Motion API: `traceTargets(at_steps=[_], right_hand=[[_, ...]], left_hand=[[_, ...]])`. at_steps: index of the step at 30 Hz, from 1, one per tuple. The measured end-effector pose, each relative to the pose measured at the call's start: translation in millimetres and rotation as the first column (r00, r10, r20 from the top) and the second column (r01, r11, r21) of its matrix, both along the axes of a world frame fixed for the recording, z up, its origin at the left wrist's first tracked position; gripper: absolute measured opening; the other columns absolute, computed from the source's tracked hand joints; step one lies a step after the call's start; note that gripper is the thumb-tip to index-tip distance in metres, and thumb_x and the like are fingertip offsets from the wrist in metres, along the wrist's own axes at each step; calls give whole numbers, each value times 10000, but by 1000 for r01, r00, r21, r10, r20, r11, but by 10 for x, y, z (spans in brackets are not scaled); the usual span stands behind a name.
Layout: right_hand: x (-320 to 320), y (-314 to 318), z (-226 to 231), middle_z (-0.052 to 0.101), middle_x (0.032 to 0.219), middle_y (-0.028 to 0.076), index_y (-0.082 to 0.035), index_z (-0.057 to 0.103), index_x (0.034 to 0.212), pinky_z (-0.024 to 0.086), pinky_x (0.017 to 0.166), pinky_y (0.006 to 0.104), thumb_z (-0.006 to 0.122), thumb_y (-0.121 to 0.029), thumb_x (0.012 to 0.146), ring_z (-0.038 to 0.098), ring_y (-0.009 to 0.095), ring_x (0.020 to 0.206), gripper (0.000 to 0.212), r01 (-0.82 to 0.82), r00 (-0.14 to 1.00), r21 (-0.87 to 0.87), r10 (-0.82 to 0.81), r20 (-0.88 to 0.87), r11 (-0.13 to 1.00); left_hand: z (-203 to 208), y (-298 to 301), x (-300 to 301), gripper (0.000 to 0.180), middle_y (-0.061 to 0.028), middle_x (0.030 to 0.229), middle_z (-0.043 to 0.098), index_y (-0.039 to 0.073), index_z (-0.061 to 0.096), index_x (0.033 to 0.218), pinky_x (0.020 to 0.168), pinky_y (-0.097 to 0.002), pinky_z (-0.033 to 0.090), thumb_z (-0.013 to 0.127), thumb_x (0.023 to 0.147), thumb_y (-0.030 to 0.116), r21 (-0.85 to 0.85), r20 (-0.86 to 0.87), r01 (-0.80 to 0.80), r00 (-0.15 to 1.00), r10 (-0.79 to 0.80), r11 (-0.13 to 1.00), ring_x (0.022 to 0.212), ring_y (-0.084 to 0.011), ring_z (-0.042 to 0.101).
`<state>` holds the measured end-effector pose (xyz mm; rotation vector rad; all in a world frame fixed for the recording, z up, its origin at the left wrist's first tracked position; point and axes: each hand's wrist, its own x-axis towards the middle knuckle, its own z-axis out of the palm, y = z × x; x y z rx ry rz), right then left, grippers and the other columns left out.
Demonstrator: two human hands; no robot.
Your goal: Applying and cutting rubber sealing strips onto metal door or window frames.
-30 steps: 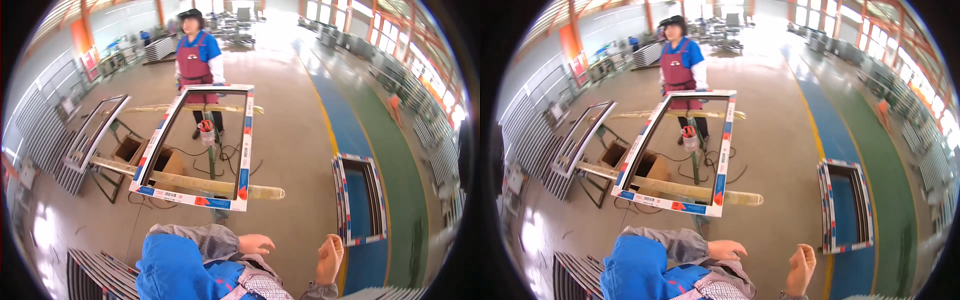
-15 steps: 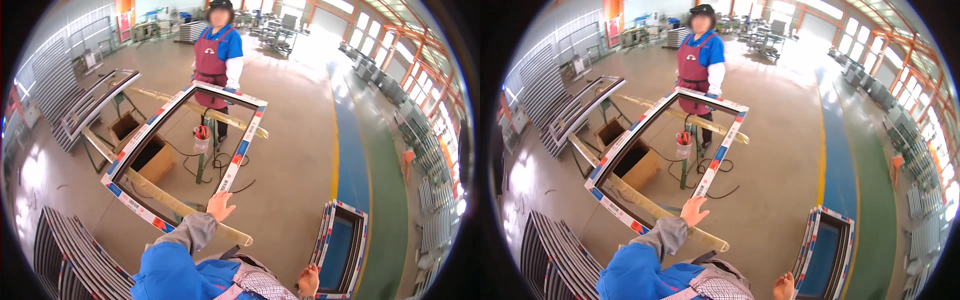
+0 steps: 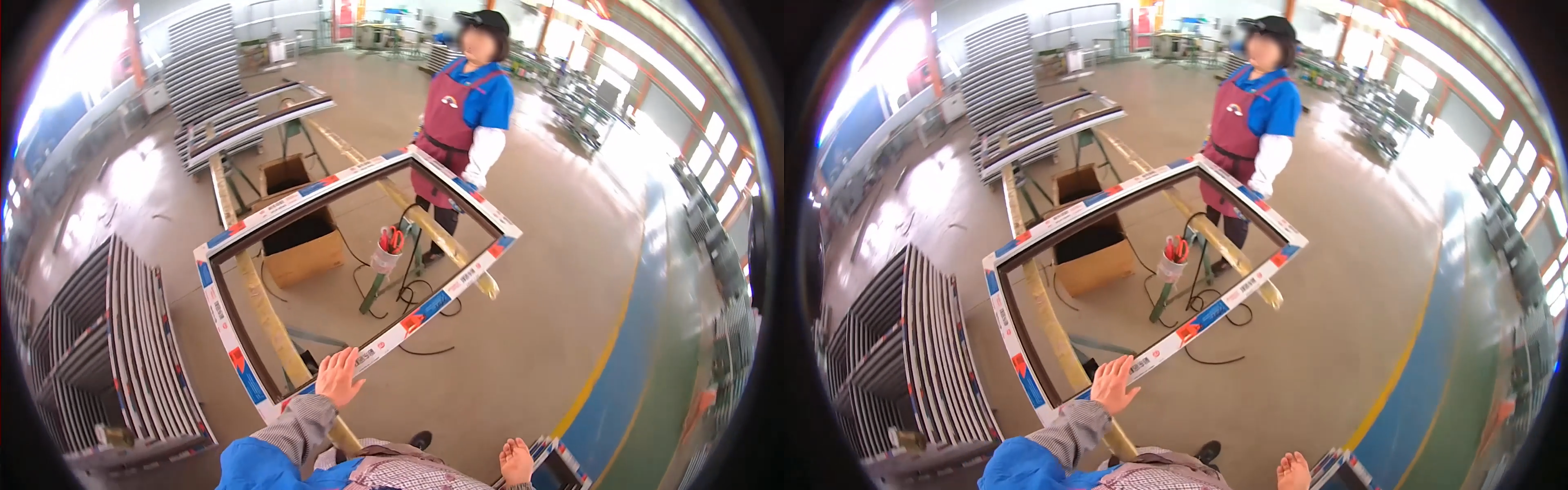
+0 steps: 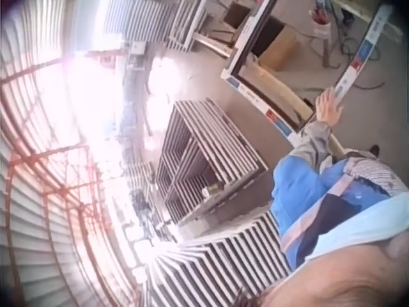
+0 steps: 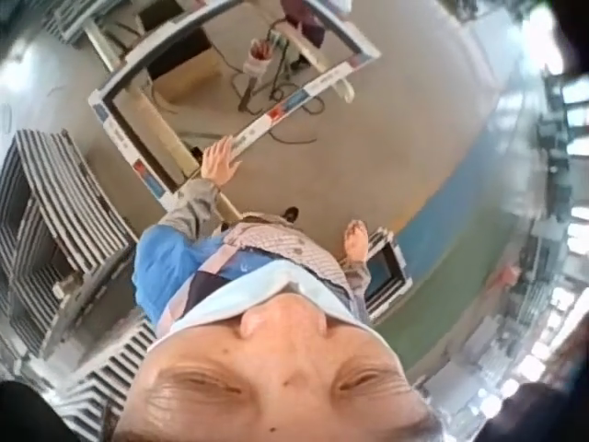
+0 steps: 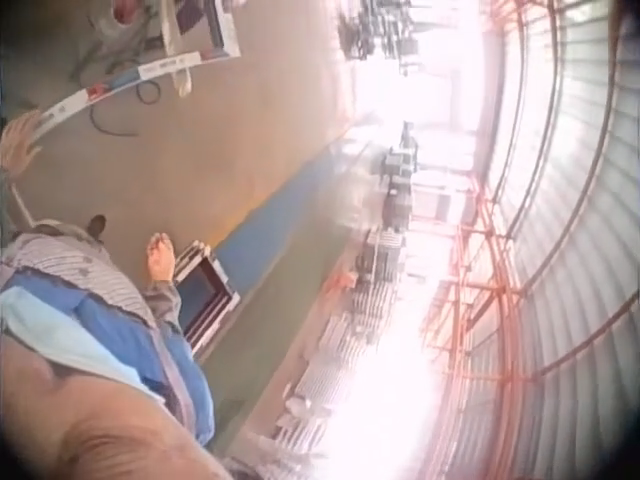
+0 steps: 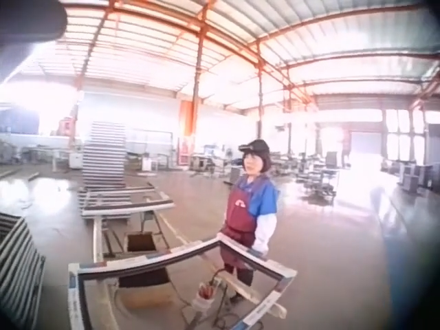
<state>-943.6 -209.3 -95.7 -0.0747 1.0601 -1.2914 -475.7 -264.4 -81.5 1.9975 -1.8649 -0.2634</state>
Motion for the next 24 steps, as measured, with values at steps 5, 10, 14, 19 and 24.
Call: traceTargets(at_steps=[5,10,14,19,24], right_hand=[[153,-1439,105,577,792,23,-115,518,949,441,649,281,493,-170,834,551,138,738,131,-373,867,154,403,-292,915],[792,-2752,-326,574,851,65,-100,494,929,436,656,314,451,-399,863,550,183,763,309,-583,778,147,601,-181,799],[1532,-3358,-285,526,1023,114,-89,445,1035,424,735,366,373,-581,829,511,244,907,538,-484,865,270,501,7,832],[2053,-3543,71,416,1220,120,-95,320,1265,315,901,398,313,-654,796,436,256,1049,730,-586,676,-235,628,385,775],[2355,-3454,1275,439,1242,104,-98,309,1310,221,1011,401,387,-618,795,393,243,1153,736,-397,523,-696,770,365,599]], left_hand=[[52,-24,-114,617,-101,1124,486,60,369,1229,891,-357,357,639,704,240,-78,106,-147,982,155,986,1042,-233,470],[-221,-99,-179,552,-75,873,539,98,416,1169,693,-352,427,646,684,227,-37,145,-242,959,244,970,808,-229,556],[-17,-123,-289,481,-88,875,556,90,438,1115,674,-367,449,627,693,223,-4,163,-278,947,275,961,793,-245,571],[1338,-26,-135,387,-109,893,579,86,479,1085,681,-389,470,587,755,256,78,71,-239,970,234,968,815,-285,583],[2890,-133,289,355,-177,936,593,57,522,1083,717,-378,480,562,797,263,208,-41,-156,985,168,966,843,-329,584]])
